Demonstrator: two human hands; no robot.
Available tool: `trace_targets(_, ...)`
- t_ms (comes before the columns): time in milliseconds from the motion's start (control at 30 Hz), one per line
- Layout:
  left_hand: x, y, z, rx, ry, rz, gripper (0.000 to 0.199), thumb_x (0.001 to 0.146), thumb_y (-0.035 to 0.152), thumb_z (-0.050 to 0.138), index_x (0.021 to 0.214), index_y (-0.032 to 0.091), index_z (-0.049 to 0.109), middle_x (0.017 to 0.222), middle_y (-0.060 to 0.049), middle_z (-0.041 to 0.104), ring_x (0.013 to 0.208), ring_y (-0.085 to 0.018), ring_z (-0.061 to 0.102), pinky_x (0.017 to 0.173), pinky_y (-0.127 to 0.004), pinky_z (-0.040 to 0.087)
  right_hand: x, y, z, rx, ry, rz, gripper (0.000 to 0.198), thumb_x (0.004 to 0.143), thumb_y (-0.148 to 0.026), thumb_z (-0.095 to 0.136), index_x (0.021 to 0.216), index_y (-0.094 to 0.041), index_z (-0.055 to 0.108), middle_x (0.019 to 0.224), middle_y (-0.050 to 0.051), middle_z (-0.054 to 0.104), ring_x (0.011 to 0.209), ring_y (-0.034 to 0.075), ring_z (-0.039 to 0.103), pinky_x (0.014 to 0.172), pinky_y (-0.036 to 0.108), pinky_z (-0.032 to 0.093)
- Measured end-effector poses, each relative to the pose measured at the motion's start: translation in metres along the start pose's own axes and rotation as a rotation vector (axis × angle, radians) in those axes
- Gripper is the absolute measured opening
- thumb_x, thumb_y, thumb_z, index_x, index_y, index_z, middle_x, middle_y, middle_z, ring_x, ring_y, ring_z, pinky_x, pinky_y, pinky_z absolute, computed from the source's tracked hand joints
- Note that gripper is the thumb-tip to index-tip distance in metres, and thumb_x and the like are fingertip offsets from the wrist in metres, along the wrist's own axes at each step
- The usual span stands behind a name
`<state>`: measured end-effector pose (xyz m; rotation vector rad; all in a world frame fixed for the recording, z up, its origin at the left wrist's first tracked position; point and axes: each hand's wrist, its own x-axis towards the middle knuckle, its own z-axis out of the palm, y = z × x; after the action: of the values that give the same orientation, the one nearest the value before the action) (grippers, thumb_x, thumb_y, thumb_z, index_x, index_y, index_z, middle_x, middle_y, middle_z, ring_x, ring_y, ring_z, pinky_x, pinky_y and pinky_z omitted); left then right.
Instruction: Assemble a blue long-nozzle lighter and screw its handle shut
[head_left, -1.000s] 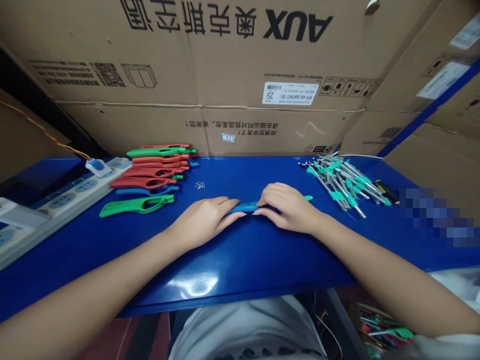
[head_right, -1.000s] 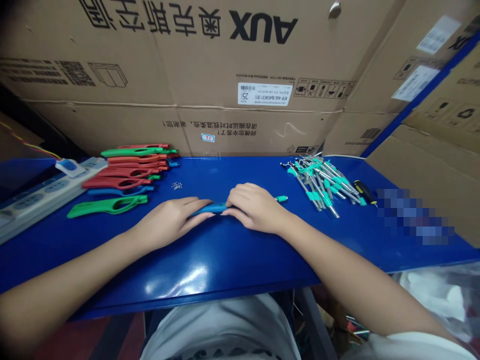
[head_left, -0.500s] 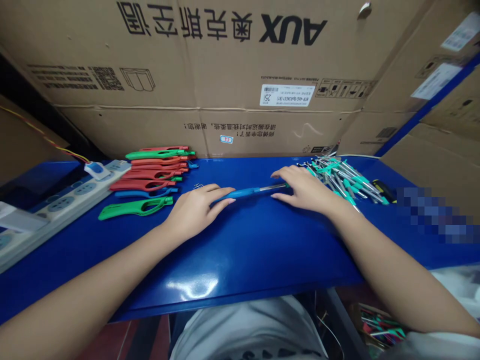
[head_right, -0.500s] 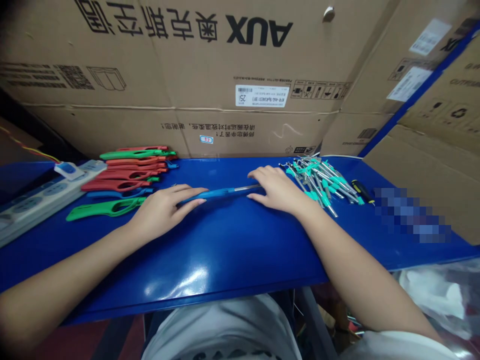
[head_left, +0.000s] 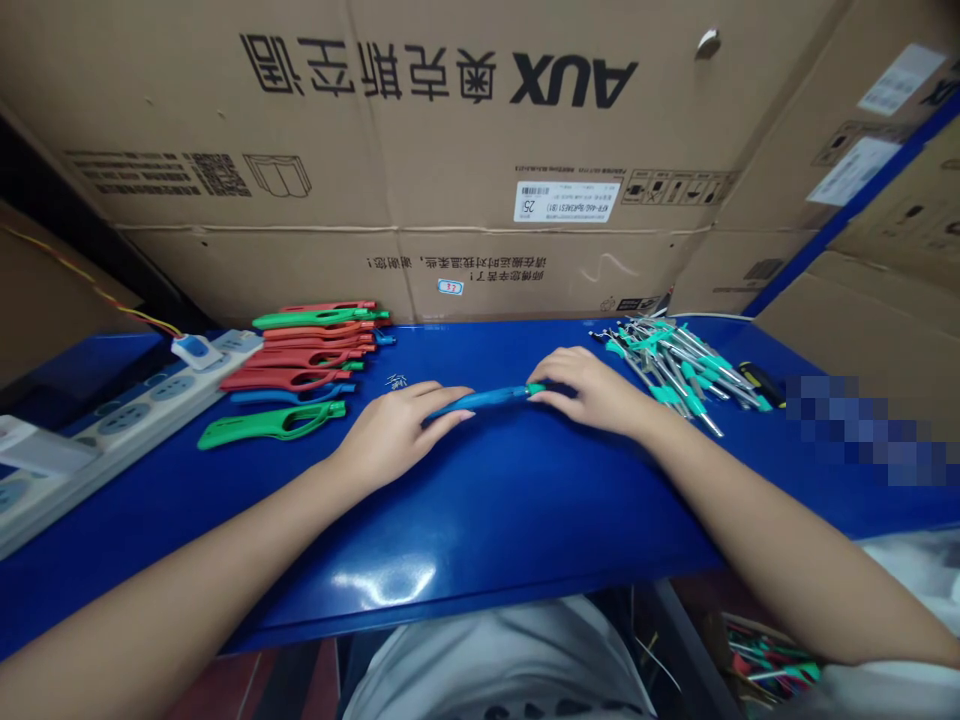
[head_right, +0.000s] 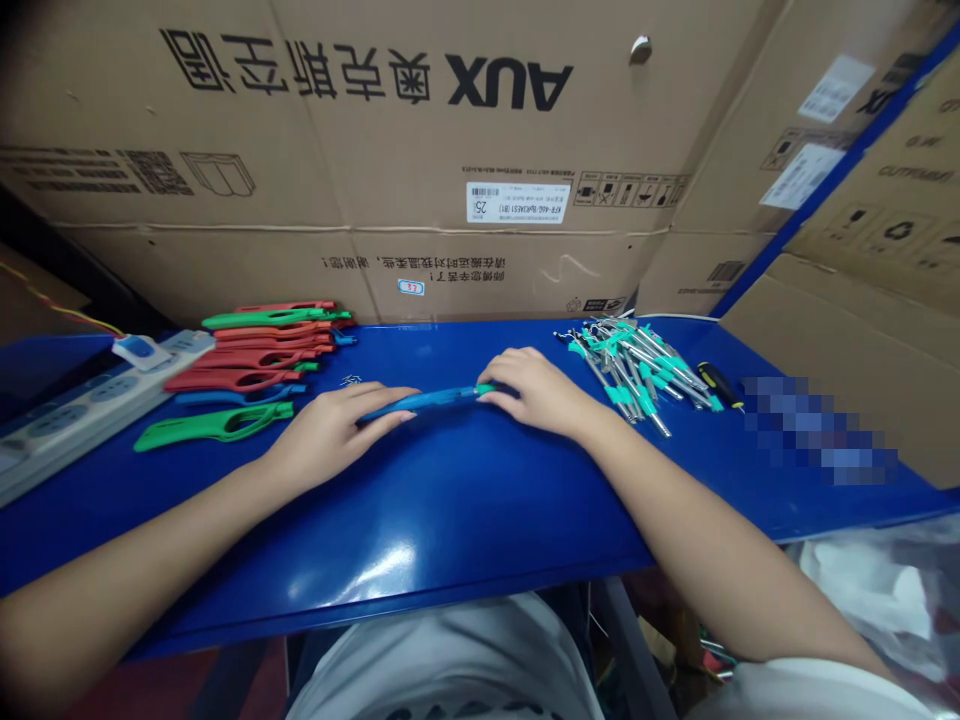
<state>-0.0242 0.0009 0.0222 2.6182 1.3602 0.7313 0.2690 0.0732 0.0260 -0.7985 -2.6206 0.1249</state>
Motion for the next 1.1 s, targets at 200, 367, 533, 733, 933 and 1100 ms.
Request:
trace_targets(200,-0.002,-0.001,0.004,-0.048,0.035,0.063,0.037,0.103,0.043,0.05,0.126,0.021,0.068,0.117,-0.006,0.075,0.102,-0.022,0.071,0.092,-0.034,0.055,0.003,-0.014,0.003,0.027,0.009,-0.03,0.02,0.098,-0.036,0.06,0.105,-0.018,0.067,0.105,0.009,0.072,0.098,0.023,0.063,0.09,0.038,0.043)
trace_targets(367,-0.001,0.0,0.003,-0.107,0.087,0.088,0.033,0.102,0.039,0.053,0.123,0.02,0.07,0.117,-0.006,0.076,0.102,-0.021,0.072,0.092,-0.031,0.054,-0.001,-0.009,-0.004,-0.002,-0.003,-0.046,0.022,0.1,-0.033,0.056,0.114,-0.019,0.068,0.11,0.009,0.074,0.103,0.024,0.064,0.095,0.041,0.042)
trace_targets(533,0.0,0.005,0.002,-0.249,0.082,0.038,0.027,0.099,0.037,0.058,0.106,0.017,0.075,0.096,-0.003,0.079,0.082,-0.016,0.073,0.079,-0.023,0.053,-0.002,-0.011,0.002,-0.073,0.049,-0.195,0.023,0.102,-0.029,0.051,0.107,-0.015,0.069,0.101,0.01,0.074,0.094,0.022,0.063,0.087,0.037,0.045)
trace_targets(733,0.004,0.004,0.001,-0.458,-0.062,-0.132,0.035,0.097,0.041,0.056,0.078,0.016,0.071,0.067,0.001,0.07,0.063,-0.013,0.063,0.064,-0.021,0.047,-0.002,-0.02,0.008,-0.247,0.135,-0.339,0.024,0.102,-0.024,0.049,0.101,-0.011,0.069,0.088,0.013,0.072,0.083,0.022,0.059,0.073,0.035,0.043)
trace_targets(933,0.004,0.004,0.004,-0.55,-0.086,-0.211,0.042,0.097,0.043,0.054,0.069,0.016,0.067,0.062,0.001,0.067,0.061,-0.011,0.06,0.066,-0.021,0.047,-0.002,-0.025,0.009,-0.285,0.188,-0.342,0.024,0.1,-0.021,0.048,0.096,-0.009,0.069,0.083,0.012,0.07,0.078,0.021,0.056,0.069,0.034,0.039)
trace_targets(1100,0.0,0.005,0.005,-0.358,-0.07,-0.054,0.035,0.099,0.043,0.053,0.091,0.017,0.074,0.075,-0.001,0.074,0.068,-0.014,0.068,0.068,-0.023,0.052,-0.003,-0.024,0.014,-0.266,0.076,-0.334,0.03,0.102,-0.024,0.046,0.091,-0.011,0.07,0.077,0.011,0.067,0.075,0.021,0.054,0.069,0.034,0.038)
